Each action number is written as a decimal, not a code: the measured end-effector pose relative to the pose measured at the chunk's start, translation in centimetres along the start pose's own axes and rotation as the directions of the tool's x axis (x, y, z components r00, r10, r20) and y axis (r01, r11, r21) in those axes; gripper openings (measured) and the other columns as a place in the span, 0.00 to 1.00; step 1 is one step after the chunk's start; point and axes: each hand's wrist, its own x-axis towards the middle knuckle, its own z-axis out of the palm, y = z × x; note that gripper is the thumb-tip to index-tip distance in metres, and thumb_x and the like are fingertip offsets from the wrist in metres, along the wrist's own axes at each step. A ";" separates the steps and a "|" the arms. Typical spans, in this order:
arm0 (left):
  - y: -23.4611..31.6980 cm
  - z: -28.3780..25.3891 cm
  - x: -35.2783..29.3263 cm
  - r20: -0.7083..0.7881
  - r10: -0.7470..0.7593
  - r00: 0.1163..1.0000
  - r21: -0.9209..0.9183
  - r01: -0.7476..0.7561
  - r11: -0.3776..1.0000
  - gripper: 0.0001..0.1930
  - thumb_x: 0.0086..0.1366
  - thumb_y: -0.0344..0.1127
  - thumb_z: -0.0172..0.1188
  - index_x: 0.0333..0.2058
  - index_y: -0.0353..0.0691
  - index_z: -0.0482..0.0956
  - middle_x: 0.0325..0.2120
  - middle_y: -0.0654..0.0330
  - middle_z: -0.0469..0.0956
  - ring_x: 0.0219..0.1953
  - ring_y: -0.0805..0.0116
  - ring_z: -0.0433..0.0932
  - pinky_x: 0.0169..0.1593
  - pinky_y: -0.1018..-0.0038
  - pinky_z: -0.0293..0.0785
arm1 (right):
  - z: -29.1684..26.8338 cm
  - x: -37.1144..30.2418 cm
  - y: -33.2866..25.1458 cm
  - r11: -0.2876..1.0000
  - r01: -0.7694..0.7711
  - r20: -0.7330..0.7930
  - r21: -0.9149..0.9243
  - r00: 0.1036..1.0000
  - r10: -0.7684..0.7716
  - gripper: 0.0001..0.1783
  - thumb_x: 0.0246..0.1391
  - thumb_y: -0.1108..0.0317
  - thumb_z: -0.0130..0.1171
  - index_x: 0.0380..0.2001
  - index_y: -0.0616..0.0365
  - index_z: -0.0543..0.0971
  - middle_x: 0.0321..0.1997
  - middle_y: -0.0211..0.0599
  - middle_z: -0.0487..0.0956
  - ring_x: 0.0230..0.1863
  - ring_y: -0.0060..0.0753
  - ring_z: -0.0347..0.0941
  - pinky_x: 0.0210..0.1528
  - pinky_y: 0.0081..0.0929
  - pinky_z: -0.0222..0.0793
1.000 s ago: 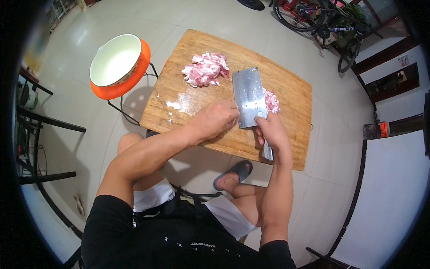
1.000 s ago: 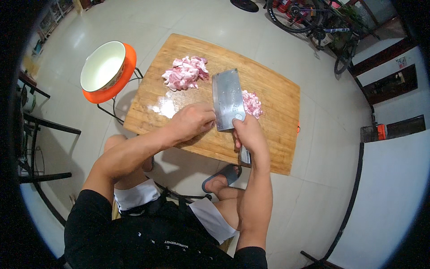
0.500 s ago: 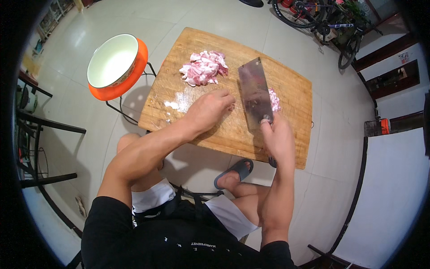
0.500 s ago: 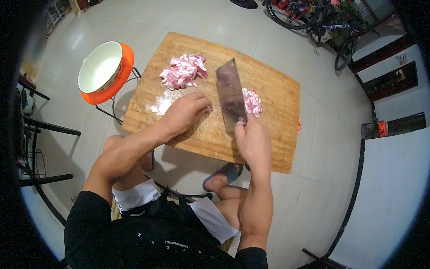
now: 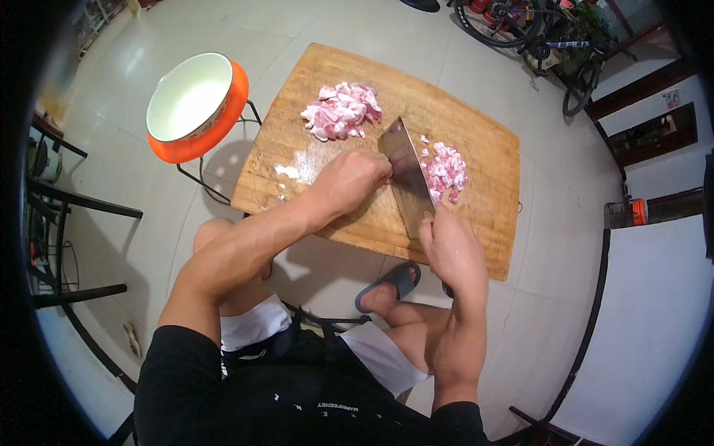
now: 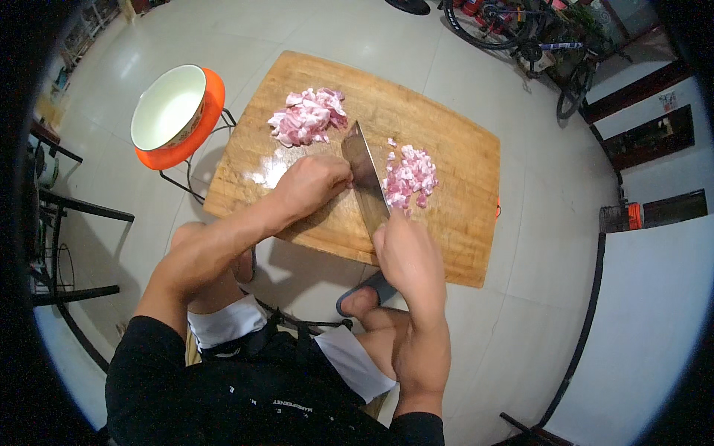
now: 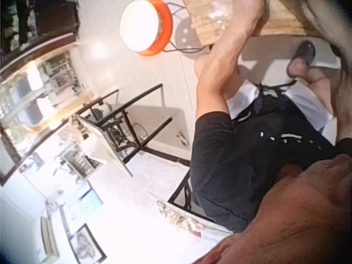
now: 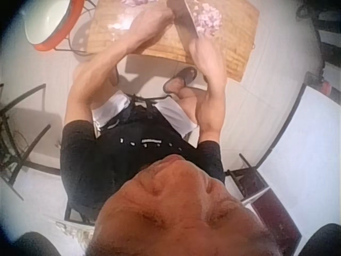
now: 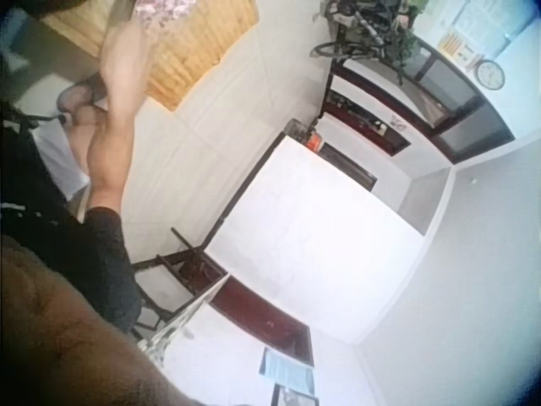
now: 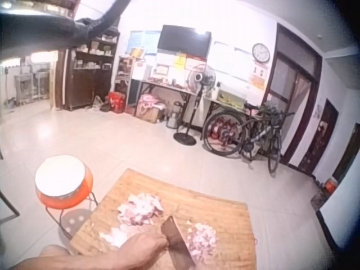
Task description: The person uses a cleaver to chop a pile of raw meat into smaller pieces on a wooden cutting board. The person repeatedly slices the meat and occasionally gathers the pieces back into a pile to continue chopping.
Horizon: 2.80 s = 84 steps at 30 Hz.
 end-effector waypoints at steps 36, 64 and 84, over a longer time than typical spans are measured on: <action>-0.7 0.0 0.6 0.056 0.052 0.997 -0.042 -0.050 0.998 0.04 0.62 0.30 0.69 0.34 0.38 0.83 0.32 0.51 0.84 0.40 0.46 0.85 0.45 0.54 0.81 | 0.8 2.2 -1.2 0.995 0.037 -0.075 -0.091 0.996 -0.044 0.17 0.68 0.64 0.55 0.39 0.73 0.78 0.41 0.75 0.82 0.47 0.78 0.79 0.51 0.64 0.75; 0.6 0.2 0.0 0.044 0.069 0.997 -0.131 -0.063 0.989 0.07 0.63 0.31 0.72 0.37 0.37 0.84 0.36 0.52 0.82 0.42 0.44 0.83 0.48 0.54 0.80 | 2.1 7.0 1.4 0.991 -0.028 -0.026 0.132 0.999 0.031 0.18 0.66 0.65 0.54 0.37 0.74 0.80 0.27 0.63 0.82 0.26 0.60 0.84 0.37 0.55 0.81; 1.0 -0.9 -0.5 0.029 -0.014 0.999 0.011 0.014 1.000 0.08 0.67 0.38 0.71 0.38 0.40 0.86 0.36 0.56 0.82 0.42 0.50 0.84 0.44 0.56 0.82 | 1.3 0.8 1.2 0.997 0.000 -0.181 0.072 0.983 0.013 0.16 0.67 0.61 0.58 0.41 0.66 0.82 0.34 0.68 0.83 0.42 0.75 0.82 0.47 0.64 0.76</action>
